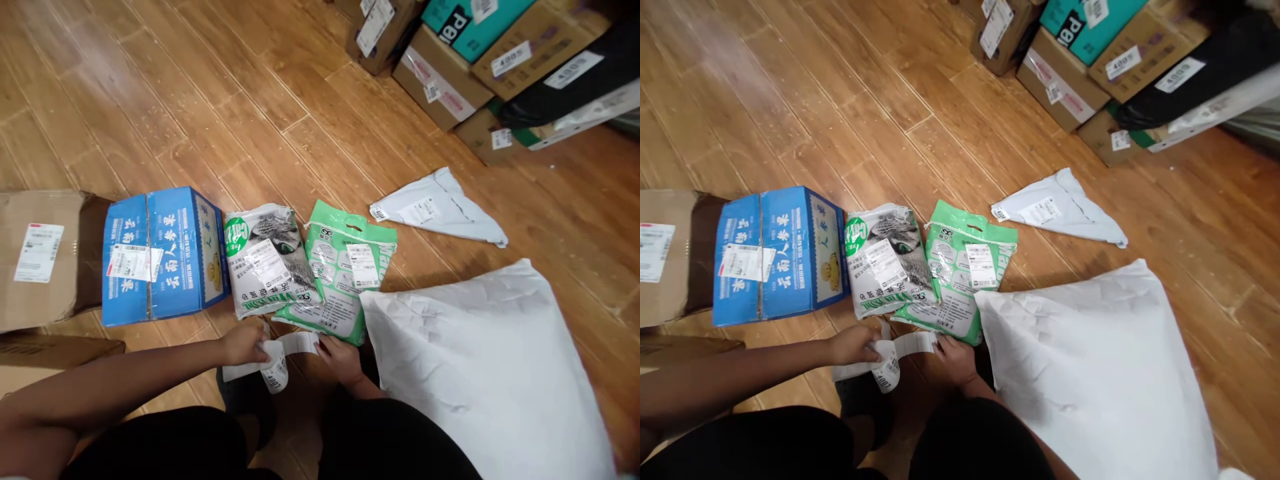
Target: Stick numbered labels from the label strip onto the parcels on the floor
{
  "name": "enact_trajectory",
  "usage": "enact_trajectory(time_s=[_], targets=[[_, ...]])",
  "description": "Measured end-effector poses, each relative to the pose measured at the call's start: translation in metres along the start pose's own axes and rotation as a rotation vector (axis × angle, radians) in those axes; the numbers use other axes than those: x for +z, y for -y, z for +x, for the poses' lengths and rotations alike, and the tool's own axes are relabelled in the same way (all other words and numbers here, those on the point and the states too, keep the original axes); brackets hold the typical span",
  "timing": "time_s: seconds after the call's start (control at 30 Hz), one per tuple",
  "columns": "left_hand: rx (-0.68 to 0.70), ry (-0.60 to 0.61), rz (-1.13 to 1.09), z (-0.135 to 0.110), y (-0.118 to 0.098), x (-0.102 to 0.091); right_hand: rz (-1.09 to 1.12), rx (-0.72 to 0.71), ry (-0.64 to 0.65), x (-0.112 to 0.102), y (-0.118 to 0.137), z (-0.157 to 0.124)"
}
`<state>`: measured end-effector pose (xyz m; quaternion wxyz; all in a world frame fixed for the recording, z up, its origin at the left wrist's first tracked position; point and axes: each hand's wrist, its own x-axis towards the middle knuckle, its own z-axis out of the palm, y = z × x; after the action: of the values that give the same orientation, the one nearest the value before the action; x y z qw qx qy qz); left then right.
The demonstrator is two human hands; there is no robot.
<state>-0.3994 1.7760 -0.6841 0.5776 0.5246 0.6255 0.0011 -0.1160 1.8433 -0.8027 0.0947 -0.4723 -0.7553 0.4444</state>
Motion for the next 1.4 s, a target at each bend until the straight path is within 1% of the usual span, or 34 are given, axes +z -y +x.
enact_trajectory(time_s=[0.07, 0.1, 0.17, 0.23, 0.3, 0.33, 0.4, 0.43, 0.5, 0.53, 0.57, 0.63, 0.73, 0.77, 0.83, 0.93, 1.0, 1.07, 1.23, 1.33, 1.4], targets=[[0.046, -0.064, -0.034, -0.004, -0.002, -0.004, 0.025, -0.002, 0.042, -0.005, 0.003, 0.001], [0.063, -0.101, -0.034, -0.006, -0.003, -0.007, 0.034, 0.006, 0.073, -0.012, 0.005, 0.002], [0.110, -0.186, -0.014, -0.010, -0.006, -0.014, 0.071, 0.012, 0.162, -0.032, 0.017, 0.008], [0.216, -0.245, 0.018, -0.013, -0.008, -0.020, 0.165, -0.022, 0.276, -0.057, 0.042, 0.022], [0.368, -0.271, 0.022, -0.014, -0.009, -0.023, 0.286, -0.087, 0.385, -0.078, 0.079, 0.041], [0.440, -0.284, 0.002, -0.013, -0.009, -0.024, 0.323, -0.134, 0.470, -0.084, 0.099, 0.051], [0.521, -0.361, -0.106, -0.010, -0.009, -0.022, 0.334, -0.218, 0.603, -0.087, 0.137, 0.069], [0.518, -0.427, -0.188, -0.007, -0.009, -0.020, 0.316, -0.246, 0.630, -0.083, 0.153, 0.075], [0.439, -0.561, -0.369, -0.003, -0.010, -0.016, 0.297, -0.242, 0.610, -0.070, 0.172, 0.084], [0.386, -0.600, -0.454, -0.001, -0.011, -0.014, 0.317, -0.212, 0.580, -0.061, 0.177, 0.086], [0.333, -0.616, -0.541, 0.001, -0.012, -0.013, 0.358, -0.172, 0.550, -0.053, 0.178, 0.089], [0.256, -0.598, -0.743, 0.002, -0.012, -0.012, 0.473, -0.086, 0.504, -0.038, 0.175, 0.094], [0.211, -0.547, -1.072, 0.002, -0.013, -0.011, 0.574, 0.004, 0.458, -0.023, 0.165, 0.102], [0.199, -0.528, -1.149, 0.003, -0.012, -0.010, 0.588, 0.029, 0.451, -0.020, 0.162, 0.104], [0.161, -0.503, -1.226, 0.004, -0.012, -0.009, 0.615, 0.059, 0.447, -0.017, 0.158, 0.106], [0.096, -0.548, -1.235, 0.007, -0.010, -0.007, 0.658, 0.038, 0.445, -0.017, 0.156, 0.107], [0.084, -0.598, -1.211, 0.009, -0.011, -0.006, 0.666, 0.020, 0.432, -0.018, 0.157, 0.107], [0.086, -0.620, -1.193, 0.010, -0.013, -0.007, 0.668, 0.024, 0.419, -0.020, 0.158, 0.108], [0.076, -0.545, -1.226, 0.012, -0.018, -0.009, 0.699, 0.031, 0.389, -0.018, 0.160, 0.113], [0.058, -0.617, -1.116, 0.015, -0.012, -0.004, 0.689, 0.018, 0.416, -0.014, 0.154, 0.111], [0.033, -0.671, -1.011, 0.017, -0.004, 0.005, 0.673, 0.000, 0.450, -0.008, 0.146, 0.105]])
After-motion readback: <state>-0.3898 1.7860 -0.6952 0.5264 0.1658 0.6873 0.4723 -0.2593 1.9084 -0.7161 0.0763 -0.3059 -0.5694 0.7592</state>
